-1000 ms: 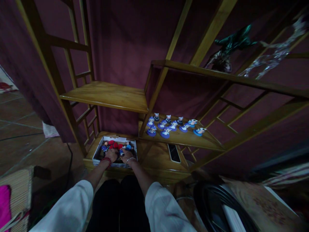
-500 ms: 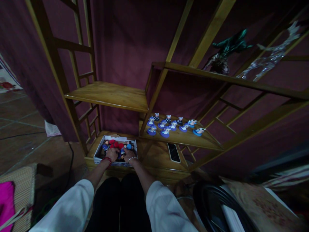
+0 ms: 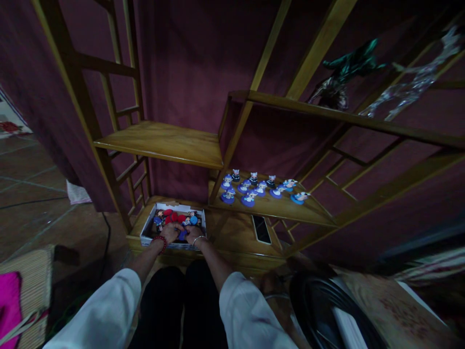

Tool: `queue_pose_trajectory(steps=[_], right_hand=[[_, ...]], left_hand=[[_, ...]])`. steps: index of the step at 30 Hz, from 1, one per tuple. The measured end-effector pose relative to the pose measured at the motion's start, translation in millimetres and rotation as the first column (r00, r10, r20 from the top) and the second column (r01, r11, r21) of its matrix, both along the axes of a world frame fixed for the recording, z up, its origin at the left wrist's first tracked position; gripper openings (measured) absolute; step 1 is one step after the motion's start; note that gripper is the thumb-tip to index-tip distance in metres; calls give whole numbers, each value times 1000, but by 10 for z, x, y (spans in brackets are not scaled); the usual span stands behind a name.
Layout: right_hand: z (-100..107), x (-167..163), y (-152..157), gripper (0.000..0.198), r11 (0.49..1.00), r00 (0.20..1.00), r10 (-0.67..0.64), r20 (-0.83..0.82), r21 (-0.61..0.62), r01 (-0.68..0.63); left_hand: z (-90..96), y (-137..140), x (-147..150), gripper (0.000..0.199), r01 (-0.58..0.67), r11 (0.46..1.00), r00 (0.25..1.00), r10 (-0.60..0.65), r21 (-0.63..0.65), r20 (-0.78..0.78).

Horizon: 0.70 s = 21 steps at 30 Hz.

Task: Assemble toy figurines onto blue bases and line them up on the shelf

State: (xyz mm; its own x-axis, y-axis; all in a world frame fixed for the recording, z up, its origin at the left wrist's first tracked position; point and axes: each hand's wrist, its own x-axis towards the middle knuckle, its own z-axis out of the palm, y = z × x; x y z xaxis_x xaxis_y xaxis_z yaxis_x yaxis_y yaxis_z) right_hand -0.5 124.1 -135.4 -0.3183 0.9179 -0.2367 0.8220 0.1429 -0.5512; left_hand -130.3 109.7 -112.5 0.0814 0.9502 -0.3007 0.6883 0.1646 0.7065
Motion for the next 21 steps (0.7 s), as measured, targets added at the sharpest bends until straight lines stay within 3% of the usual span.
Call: queue_pose_trajectory(steps=[8, 13, 21], right_hand=[[32, -3, -1, 23, 998, 994, -63, 91, -21, 65], [66, -13, 11, 25, 992, 978, -117, 170, -20, 122], [37, -22, 32, 30, 983, 959, -175, 224, -8, 181]], left_hand=[[-81, 53, -6, 30, 7, 996, 1000, -5, -87, 22], [-170, 127, -44, 26, 17, 996, 994, -26, -82, -109], [-165, 160, -53, 22, -14, 997, 955, -10, -81, -298]])
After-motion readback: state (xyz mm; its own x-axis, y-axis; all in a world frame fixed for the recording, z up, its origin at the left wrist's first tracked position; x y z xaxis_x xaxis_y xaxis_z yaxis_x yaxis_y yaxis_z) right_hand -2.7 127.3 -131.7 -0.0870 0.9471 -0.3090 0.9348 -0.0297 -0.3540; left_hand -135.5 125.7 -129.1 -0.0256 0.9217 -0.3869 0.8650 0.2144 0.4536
